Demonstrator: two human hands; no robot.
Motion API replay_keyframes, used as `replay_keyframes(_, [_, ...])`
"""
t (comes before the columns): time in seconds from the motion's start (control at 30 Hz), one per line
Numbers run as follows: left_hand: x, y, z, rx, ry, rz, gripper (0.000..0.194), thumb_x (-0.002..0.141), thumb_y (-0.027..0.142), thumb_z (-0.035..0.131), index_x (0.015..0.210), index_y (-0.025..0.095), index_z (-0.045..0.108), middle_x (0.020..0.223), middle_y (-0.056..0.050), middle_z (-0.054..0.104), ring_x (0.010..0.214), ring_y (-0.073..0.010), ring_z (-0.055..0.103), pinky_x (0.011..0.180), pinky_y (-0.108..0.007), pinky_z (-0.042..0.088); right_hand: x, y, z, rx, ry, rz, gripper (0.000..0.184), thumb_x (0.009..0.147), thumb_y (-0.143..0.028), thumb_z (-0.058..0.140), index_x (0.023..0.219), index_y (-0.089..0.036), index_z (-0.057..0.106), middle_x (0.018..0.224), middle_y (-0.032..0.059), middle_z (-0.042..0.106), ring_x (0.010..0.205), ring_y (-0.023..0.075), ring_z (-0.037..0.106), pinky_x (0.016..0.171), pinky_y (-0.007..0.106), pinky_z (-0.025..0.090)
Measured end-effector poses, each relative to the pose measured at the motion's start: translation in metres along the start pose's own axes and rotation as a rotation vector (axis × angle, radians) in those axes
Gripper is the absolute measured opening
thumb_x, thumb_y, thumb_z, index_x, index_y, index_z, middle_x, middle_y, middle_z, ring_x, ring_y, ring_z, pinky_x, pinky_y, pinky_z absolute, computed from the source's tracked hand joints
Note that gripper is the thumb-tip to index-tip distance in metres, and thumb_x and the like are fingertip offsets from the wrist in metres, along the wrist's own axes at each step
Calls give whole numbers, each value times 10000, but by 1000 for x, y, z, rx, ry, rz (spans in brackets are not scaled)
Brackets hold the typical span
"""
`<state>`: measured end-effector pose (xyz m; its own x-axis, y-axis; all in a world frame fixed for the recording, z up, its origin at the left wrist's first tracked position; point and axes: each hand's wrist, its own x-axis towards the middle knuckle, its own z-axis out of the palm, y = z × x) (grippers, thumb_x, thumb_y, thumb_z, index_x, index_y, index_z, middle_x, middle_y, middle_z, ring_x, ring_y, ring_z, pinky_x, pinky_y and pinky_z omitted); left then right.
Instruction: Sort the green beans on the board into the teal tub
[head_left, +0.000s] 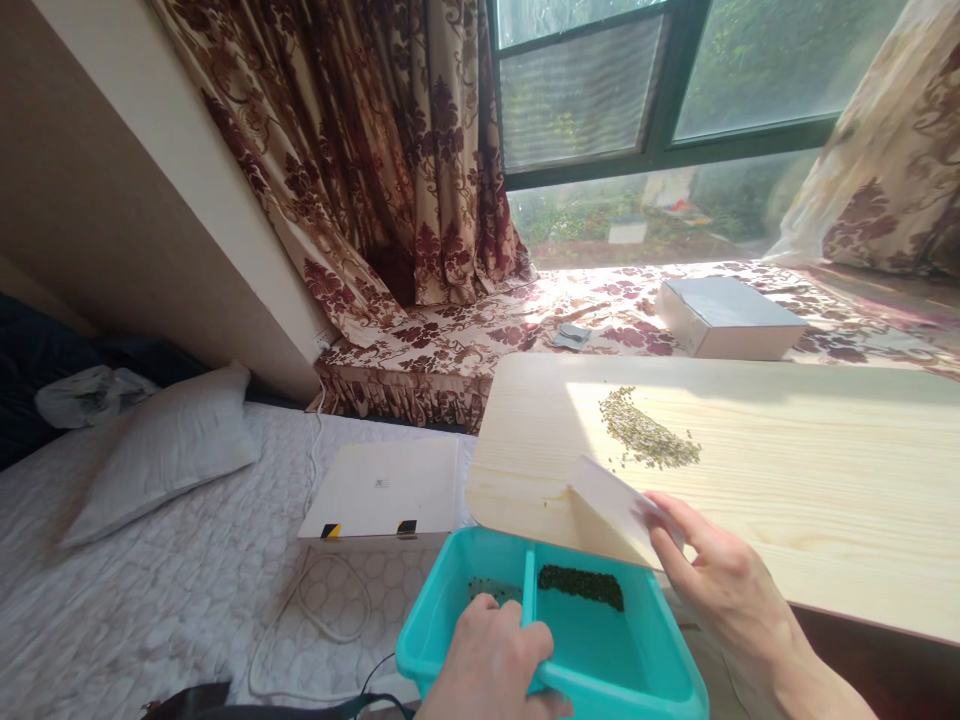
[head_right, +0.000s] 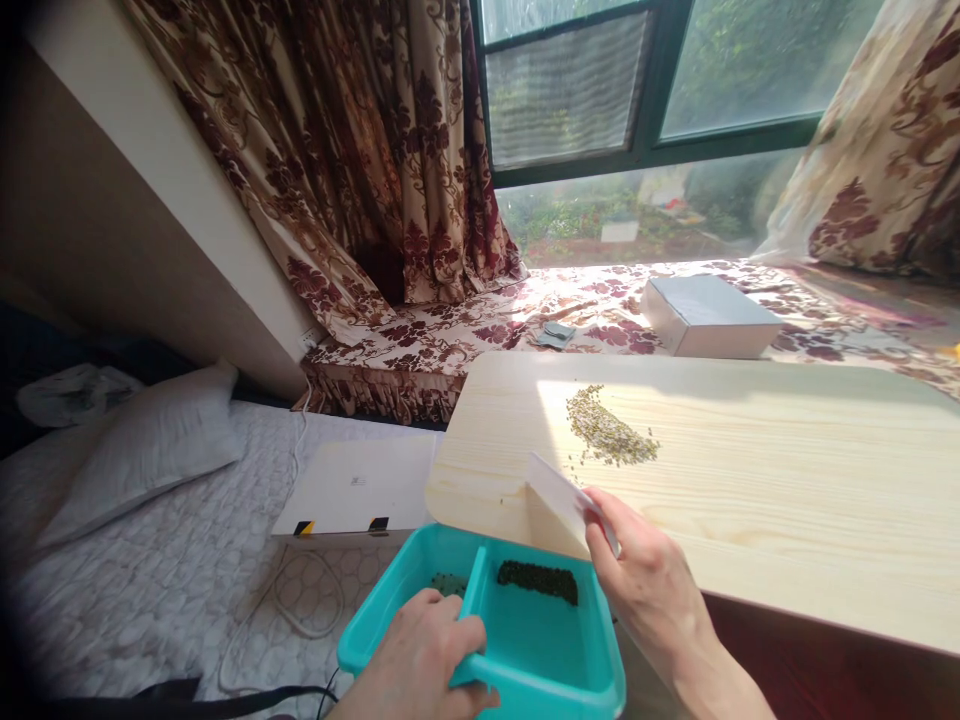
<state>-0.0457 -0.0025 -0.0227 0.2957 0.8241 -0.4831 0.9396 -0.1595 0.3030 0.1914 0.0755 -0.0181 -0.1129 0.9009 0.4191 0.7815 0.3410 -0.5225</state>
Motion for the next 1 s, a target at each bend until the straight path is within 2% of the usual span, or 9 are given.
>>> replay_keyframes(0.3, [-7, -6, -3, -23, 0, -25, 288, 828, 458, 754, 964, 210, 704, 1005, -70, 653, 1013, -287, 571, 910, -394, 436, 2, -1, 0, 20, -16, 21, 329, 875, -392, 447, 1001, -254, 718, 957, 36, 792, 489, 150, 662, 467, 274, 542])
replay_keyframes(0.5, [-8, -8, -5, -26, 0, -51, 289, 845, 449, 746, 994, 205, 703, 1022, -73, 654, 1030, -288, 571, 942, -404, 422, 2, 0, -1, 14, 14, -9, 347, 889, -401, 443, 995, -218, 719, 931, 53, 791, 526, 151, 677, 456, 257, 529])
replay_keyframes(0.6, [-8, -9, -3, -44, 14, -48, 303, 833, 469, 758, 985, 212, 705, 1010, -67, 656, 1025, -288, 572, 937, -405, 426, 2, 0, 0, -7, 18, -27, 367, 898, -393, 428, 1004, -200, 722, 921, 61, 790, 480, 149, 653, 450, 267, 527])
replay_keyframes(0.77, [-12, -10, -2, -85, 48, -45, 304, 820, 484, 771, 955, 220, 703, 992, -51, 655, 1017, -282, 571, 926, -399, 431, -1, 1, 0, -16, -14, -11, 359, 904, -408, 430, 1026, -234, 719, 929, 43, 790, 475, 147, 649, 464, 268, 539])
replay_keyframes(0.9, [-13, -9, -6, -70, 45, -50, 283, 839, 463, 758, 944, 209, 694, 986, -51, 650, 1010, -282, 568, 902, -393, 437, 0, 4, 3, -3, -15, -22, 353, 904, -399, 435, 1013, -216, 717, 896, 54, 788, 458, 149, 639, 458, 275, 538])
replay_keyframes(1.0, [-14, -12, -4, -55, 33, -56, 282, 838, 450, 758, 954, 203, 689, 998, -57, 644, 1023, -285, 563, 922, -401, 430, 4, 5, 11, 25, -9, -54, 298, 894, -362, 458, 980, -234, 714, 855, 43, 787, 533, 161, 682, 445, 256, 520])
